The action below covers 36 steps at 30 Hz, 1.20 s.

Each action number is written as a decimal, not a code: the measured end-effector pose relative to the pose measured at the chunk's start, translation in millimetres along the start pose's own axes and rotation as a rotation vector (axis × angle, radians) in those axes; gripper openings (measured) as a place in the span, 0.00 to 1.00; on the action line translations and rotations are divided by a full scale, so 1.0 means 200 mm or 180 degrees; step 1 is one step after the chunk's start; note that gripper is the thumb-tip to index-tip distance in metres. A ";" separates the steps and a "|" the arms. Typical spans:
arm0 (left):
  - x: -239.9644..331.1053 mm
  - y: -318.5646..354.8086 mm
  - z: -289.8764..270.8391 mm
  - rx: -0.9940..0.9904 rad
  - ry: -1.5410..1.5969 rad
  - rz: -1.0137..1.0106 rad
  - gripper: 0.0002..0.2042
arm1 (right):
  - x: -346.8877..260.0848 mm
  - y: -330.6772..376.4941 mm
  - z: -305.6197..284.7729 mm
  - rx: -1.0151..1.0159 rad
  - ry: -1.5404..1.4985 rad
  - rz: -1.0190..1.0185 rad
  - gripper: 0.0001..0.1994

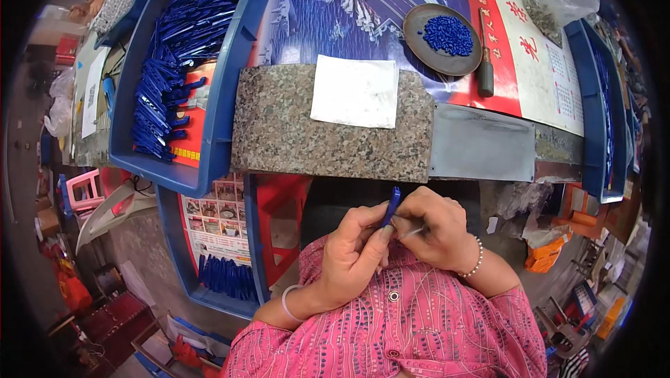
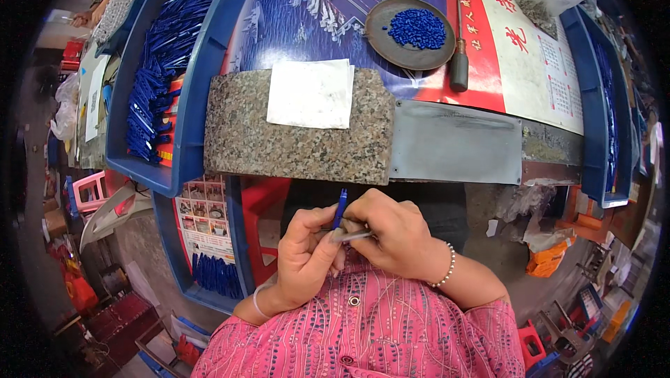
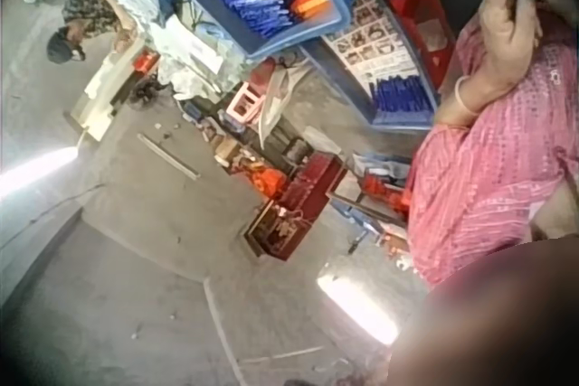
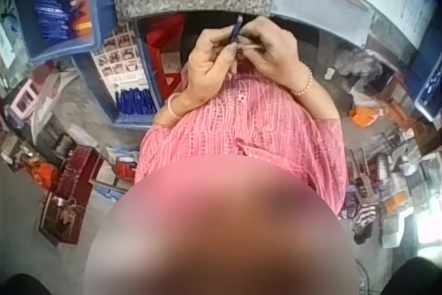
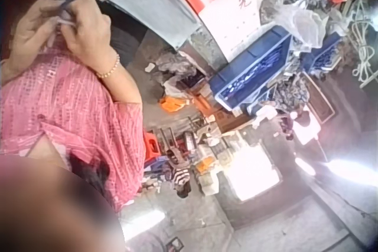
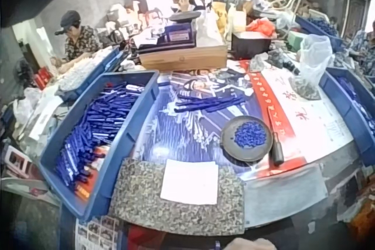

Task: Assembling small components into a blue pen-like device using various manual tools at a workstation.

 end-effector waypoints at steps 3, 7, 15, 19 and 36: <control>-0.06 0.02 0.00 0.0059 0.0310 -0.0306 0.13 | -0.03 -0.02 -0.01 -0.0090 0.0410 -0.0607 0.11; 0.01 0.00 0.04 0.0033 0.0790 -0.0215 0.11 | -0.06 -0.03 -0.05 0.0155 0.0261 -0.0450 0.12; -0.04 -0.05 -0.01 0.0213 0.2053 -0.1664 0.10 | 0.05 0.05 -0.16 -0.0116 -0.0287 0.1041 0.13; -0.06 -0.06 0.01 -0.0012 0.2706 -0.1977 0.11 | 0.00 0.01 -0.19 -0.0381 0.0278 0.0688 0.11; -0.09 -0.08 0.05 -0.0300 0.3702 -0.2309 0.12 | 0.02 0.03 -0.28 -0.0082 0.0460 0.0763 0.10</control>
Point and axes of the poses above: each hand's wrist, its own y-axis away from the middle knuckle, its own z-axis out of the palm, x = y × z, the point moved 5 cm from there along -y, towards the middle knuckle, and after that the axes turned 8 degrees about y, right-handed, at the moved point
